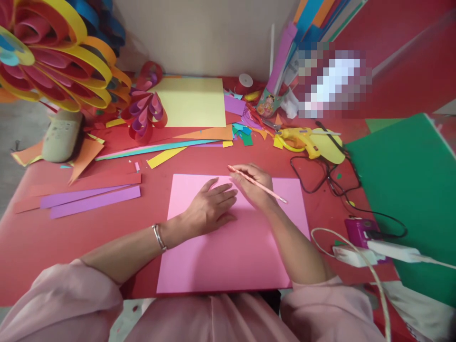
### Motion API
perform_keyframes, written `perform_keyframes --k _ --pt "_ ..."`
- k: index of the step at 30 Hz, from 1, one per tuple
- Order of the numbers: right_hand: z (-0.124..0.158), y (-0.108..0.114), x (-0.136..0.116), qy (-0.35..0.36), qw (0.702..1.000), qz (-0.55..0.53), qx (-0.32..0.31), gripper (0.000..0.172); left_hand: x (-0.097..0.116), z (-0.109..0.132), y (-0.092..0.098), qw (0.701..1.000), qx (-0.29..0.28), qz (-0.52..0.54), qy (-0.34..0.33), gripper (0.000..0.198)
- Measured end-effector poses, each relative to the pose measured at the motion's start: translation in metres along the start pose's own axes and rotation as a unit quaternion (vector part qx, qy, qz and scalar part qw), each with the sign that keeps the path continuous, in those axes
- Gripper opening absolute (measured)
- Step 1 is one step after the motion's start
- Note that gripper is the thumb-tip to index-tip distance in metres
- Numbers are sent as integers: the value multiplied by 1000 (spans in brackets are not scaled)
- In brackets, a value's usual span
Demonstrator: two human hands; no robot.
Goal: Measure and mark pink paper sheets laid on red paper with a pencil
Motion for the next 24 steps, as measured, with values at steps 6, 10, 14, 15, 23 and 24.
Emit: perform_keyframes --k 6,10,14,15,23,24 --pt "1 1 -3 32 998 57 -20 28 1 -2 2 1000 -5 -30 9 37" --pt "1 -1 -5 53 994 77 -50 28 1 -2 3 1000 1 -31 3 36" --pt "0 -3 -6 64 992 83 -66 27 1 -3 3 1000 3 -27 -1 35" --pt "0 -4 -6 64 992 84 -67 27 1 -3 2 1000 1 -26 0 35" --pt "0 -4 -5 49 992 88 -72 30 0 -2 2 999 -11 -34 21 34" --pt "0 -4 -5 49 992 88 -73 30 0 -2 2 999 -11 -35 22 34"
Point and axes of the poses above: each hand's wrist, its own z-axis away from the middle knuckle, its own y-axis out of the back of the hand, x = y × z, the point moved 2 cm from there along -z, towards the middle knuckle, and after that the axes turned 15 degrees about x, right-handed, at the moved point
